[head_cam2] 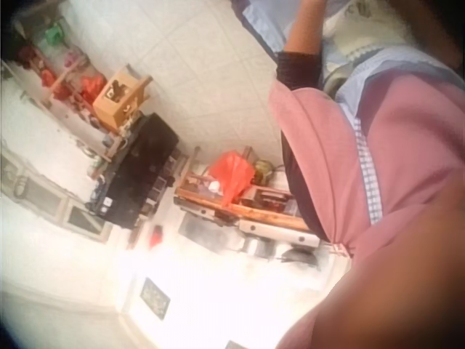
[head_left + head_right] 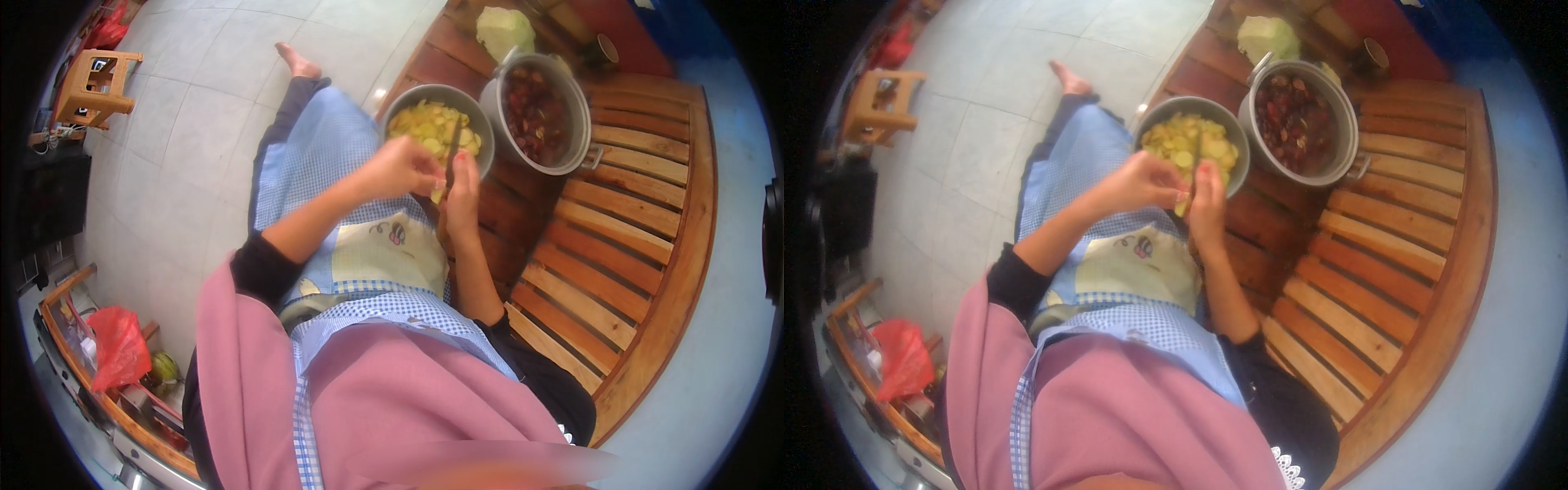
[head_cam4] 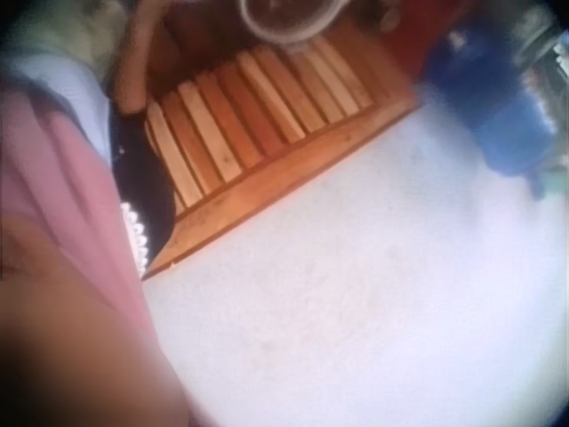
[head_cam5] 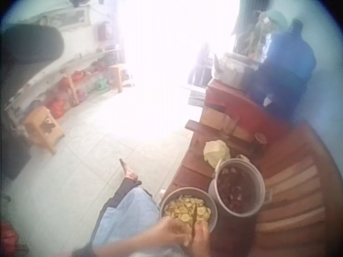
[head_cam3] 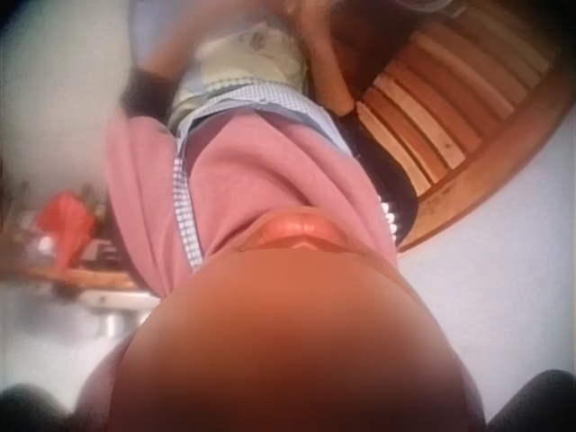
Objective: The person cuts yellow vegetable pieces into smaller chunks using a knife in a metal bowl. The cut pieces remain in the bowl as the person continues cutting.
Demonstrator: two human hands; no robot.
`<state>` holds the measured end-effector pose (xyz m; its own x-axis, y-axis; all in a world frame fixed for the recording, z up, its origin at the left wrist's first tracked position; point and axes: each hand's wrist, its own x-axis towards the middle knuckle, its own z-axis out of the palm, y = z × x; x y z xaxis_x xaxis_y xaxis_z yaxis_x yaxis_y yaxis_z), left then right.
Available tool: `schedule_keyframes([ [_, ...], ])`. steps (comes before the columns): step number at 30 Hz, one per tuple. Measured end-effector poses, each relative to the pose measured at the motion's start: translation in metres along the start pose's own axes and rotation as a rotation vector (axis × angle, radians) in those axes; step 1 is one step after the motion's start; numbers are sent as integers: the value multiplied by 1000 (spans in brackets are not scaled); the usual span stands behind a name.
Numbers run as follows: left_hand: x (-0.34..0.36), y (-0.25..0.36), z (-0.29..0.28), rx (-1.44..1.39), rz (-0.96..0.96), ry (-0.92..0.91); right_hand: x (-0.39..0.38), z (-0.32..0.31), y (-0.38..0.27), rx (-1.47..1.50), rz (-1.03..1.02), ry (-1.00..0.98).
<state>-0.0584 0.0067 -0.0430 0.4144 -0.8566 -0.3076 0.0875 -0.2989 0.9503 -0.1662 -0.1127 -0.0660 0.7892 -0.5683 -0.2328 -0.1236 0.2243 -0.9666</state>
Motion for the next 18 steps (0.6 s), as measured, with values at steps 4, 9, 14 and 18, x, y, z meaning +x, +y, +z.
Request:
schedule_keyframes([
  [4, 42, -14, -10, 598, 150, 384, 12, -15, -4, -14, 306, 38],
  [9, 76, -34, -14, 923, 205, 278, 16, -21, -9, 81, 397, -14],
  [14, 70, -33, -12, 646, 164, 446, 19, -23, -7, 89, 396, -47],
  [18, 52, -23, -23, -60, 3, 492, 20, -12, -4, -139, 142, -50],
])
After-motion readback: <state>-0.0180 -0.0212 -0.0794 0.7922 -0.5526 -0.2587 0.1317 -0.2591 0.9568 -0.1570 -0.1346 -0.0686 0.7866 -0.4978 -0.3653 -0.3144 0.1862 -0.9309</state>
